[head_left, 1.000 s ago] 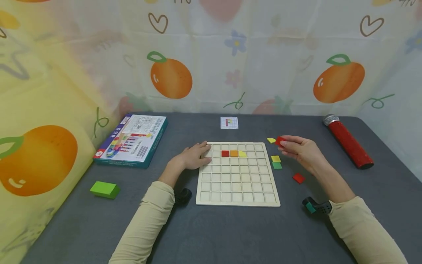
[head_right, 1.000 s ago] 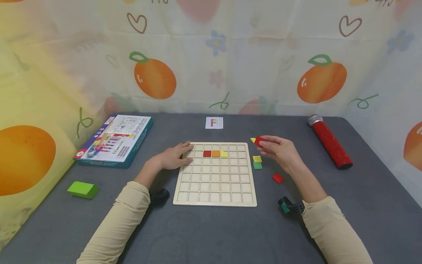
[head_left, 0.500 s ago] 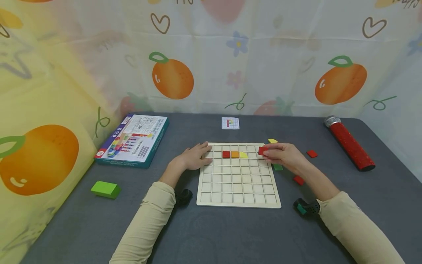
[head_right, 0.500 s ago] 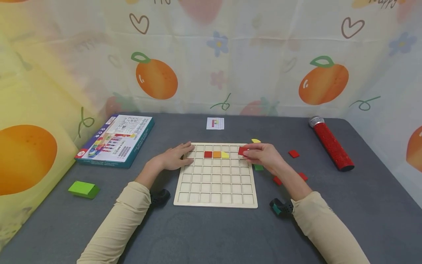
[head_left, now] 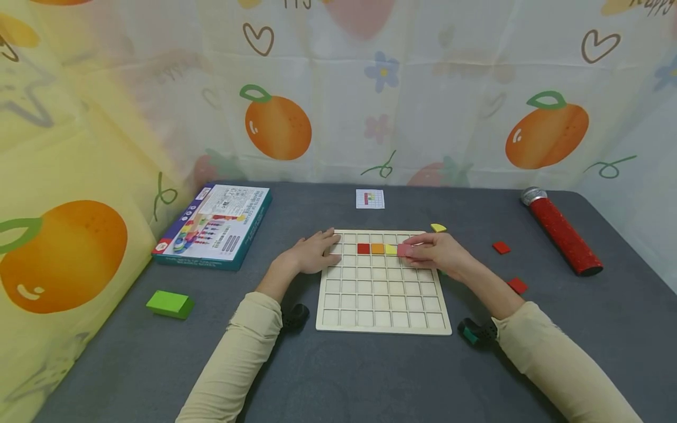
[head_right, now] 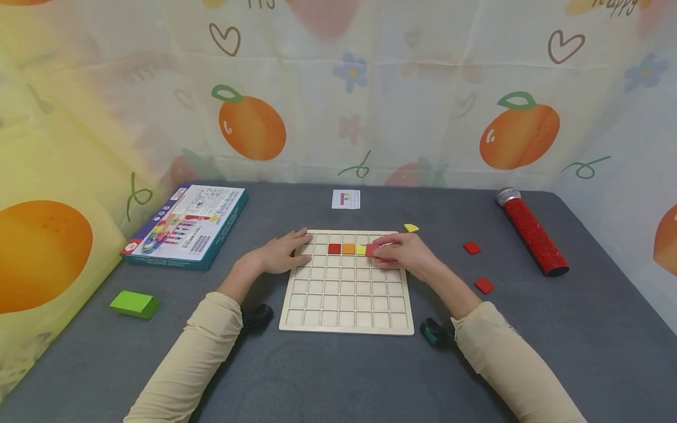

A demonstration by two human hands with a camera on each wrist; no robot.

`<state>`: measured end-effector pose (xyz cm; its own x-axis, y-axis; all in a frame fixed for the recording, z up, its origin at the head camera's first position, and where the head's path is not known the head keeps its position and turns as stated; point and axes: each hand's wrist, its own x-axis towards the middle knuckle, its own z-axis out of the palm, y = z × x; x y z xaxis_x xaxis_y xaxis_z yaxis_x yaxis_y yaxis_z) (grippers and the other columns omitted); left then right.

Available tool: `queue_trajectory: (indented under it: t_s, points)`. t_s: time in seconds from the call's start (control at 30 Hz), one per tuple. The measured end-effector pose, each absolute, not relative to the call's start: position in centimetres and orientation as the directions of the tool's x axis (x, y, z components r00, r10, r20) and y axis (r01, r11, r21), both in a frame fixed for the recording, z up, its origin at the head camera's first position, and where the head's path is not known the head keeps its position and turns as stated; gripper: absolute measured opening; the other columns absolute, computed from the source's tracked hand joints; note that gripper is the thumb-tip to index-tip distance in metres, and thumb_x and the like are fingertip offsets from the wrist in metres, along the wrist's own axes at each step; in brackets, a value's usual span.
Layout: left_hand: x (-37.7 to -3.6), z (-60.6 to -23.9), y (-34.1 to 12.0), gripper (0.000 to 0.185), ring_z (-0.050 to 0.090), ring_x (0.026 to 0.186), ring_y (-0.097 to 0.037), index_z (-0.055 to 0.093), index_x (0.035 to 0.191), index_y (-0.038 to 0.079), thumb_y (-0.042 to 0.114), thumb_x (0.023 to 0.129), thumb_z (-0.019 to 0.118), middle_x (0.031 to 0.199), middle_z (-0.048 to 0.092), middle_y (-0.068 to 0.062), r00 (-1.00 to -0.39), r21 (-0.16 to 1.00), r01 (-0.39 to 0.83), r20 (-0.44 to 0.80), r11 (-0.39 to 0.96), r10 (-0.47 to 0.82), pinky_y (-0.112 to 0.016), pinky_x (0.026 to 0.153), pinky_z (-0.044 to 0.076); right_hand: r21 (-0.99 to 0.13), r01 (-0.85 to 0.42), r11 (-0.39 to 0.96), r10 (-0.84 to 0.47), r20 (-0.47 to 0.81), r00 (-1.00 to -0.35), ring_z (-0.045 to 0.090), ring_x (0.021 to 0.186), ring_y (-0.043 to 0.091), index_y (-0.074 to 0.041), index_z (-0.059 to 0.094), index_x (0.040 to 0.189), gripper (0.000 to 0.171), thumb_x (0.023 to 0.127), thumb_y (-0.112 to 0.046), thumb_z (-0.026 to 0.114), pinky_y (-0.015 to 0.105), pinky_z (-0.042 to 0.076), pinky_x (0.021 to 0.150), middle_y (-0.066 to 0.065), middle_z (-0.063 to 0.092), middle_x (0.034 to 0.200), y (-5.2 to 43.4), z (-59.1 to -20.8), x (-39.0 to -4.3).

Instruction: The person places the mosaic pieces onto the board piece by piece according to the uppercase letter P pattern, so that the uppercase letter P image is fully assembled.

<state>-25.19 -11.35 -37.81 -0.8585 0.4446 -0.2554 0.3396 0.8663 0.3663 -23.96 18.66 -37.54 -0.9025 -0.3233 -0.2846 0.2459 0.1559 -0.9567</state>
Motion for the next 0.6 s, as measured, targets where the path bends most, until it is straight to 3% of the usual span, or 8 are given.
queue_trajectory:
  t_s: [0.6]
  points:
    - [-24.9,-37.4,-11.3,0.063,0.01,0.143,-0.031,0.024,0.152,0.011,0.038,0.1,0.047,0.158,0.013,-0.009,-0.86,0.348,0.344,-0.256,0.872,0.441,-0.056,0.11,0.01,-0.936,0.239,0.259,-0.346,-0.321,-0.882,0.068,0.085,0.02,0.008,0.054,0.127,0.04,0.091,-0.004,0.064,0.031,0.054,0.076,0.018,0.064,0.109,16.7,-36.9,-23.8]
